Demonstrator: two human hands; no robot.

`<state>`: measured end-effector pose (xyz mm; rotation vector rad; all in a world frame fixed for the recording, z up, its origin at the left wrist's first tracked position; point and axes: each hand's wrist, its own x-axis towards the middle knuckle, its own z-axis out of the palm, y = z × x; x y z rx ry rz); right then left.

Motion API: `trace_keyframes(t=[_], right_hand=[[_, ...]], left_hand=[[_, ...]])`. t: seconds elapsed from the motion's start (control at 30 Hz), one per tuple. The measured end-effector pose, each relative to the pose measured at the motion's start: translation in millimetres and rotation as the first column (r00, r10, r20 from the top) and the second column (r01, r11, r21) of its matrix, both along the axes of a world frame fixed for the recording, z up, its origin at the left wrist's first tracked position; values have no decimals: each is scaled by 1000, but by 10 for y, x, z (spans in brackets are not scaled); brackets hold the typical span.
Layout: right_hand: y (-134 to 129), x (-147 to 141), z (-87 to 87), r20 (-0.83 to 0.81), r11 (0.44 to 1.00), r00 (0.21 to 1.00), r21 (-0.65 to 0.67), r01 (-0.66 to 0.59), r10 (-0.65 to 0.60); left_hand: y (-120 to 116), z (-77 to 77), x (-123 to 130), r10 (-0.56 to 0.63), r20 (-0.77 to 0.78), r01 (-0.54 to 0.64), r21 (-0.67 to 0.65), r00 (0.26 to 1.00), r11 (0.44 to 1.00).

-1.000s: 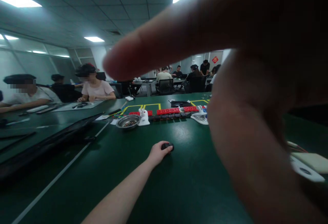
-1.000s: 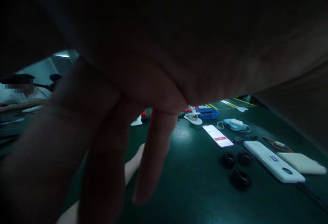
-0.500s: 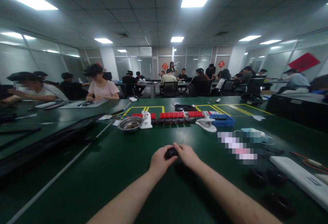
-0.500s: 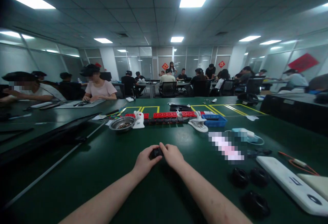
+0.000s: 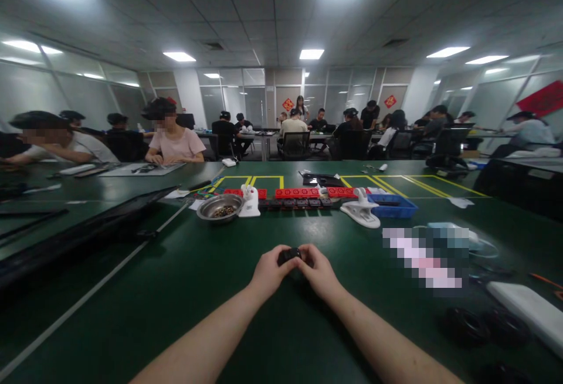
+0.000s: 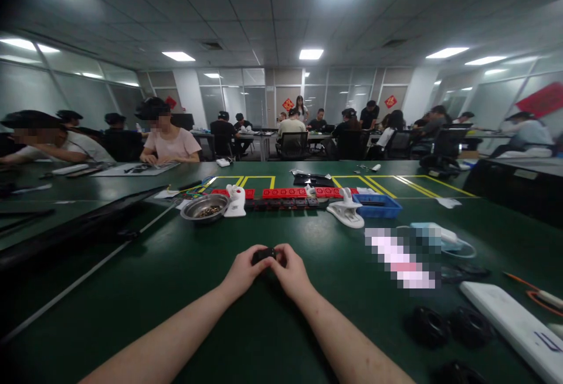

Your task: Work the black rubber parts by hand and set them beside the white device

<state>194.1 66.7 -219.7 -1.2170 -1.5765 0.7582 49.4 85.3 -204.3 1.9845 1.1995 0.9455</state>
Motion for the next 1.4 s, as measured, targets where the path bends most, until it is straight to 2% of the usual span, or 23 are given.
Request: trace_keyframes(t=[0.1, 0.27, 0.33, 0.43, 0.53, 0.7, 0.8, 0.87, 0.97, 1.07, 1.17, 1.27, 1.4], right_hand=[[-50, -19, 33, 3, 1000, 1000, 12, 5, -5], [-101, -5, 48, 117, 988, 982, -16, 151, -148], [-101, 5, 46, 174, 989, 976, -46, 142, -132], [-98, 8, 44, 178, 994, 982, -79, 78, -63], [-109, 1, 52, 190, 998, 980, -30, 57, -51], [-141, -12, 79, 191, 994, 982, 109, -13, -8], [-133, -30, 80, 160, 994, 986, 87, -59, 45], [-116, -41, 73, 93, 997, 994, 48, -59, 54], [-88, -39, 64, 53, 997, 996, 14, 73, -74], [-74, -17, 67, 194, 981, 962, -5, 195, -190], [-63, 2, 67, 277, 985, 947, -11, 173, -164], [-46, 13, 54, 264, 990, 955, -9, 139, -132], [-43, 27, 45, 261, 996, 962, 55, 75, -87]], left_hand=[[-27, 19, -9, -30, 68, 29, 9, 997, 1000], [-101, 47, -6, -22, 65, 18, 60, 998, 998], [-127, 54, -9, -44, 58, 39, 77, 997, 996], [-151, 62, -21, -71, 64, 66, 77, 995, 995], [-136, 42, -31, -74, 119, 76, -7, 990, 997], [-28, -59, -13, -49, 298, 107, -182, 953, 978], [21, -102, 4, -10, 346, 96, -231, 938, 968], [27, -105, 9, -2, 337, 76, -206, 941, 976], [4, -73, 4, 6, 275, 22, -100, 961, 995], [-43, -17, -7, 6, 196, -6, 0, 980, 1000], [-84, 22, -12, -33, 128, 31, 20, 991, 999], [-76, 4, -5, -48, 123, 53, -34, 991, 998], [14, -84, 11, -51, 273, 109, -199, 961, 974]])
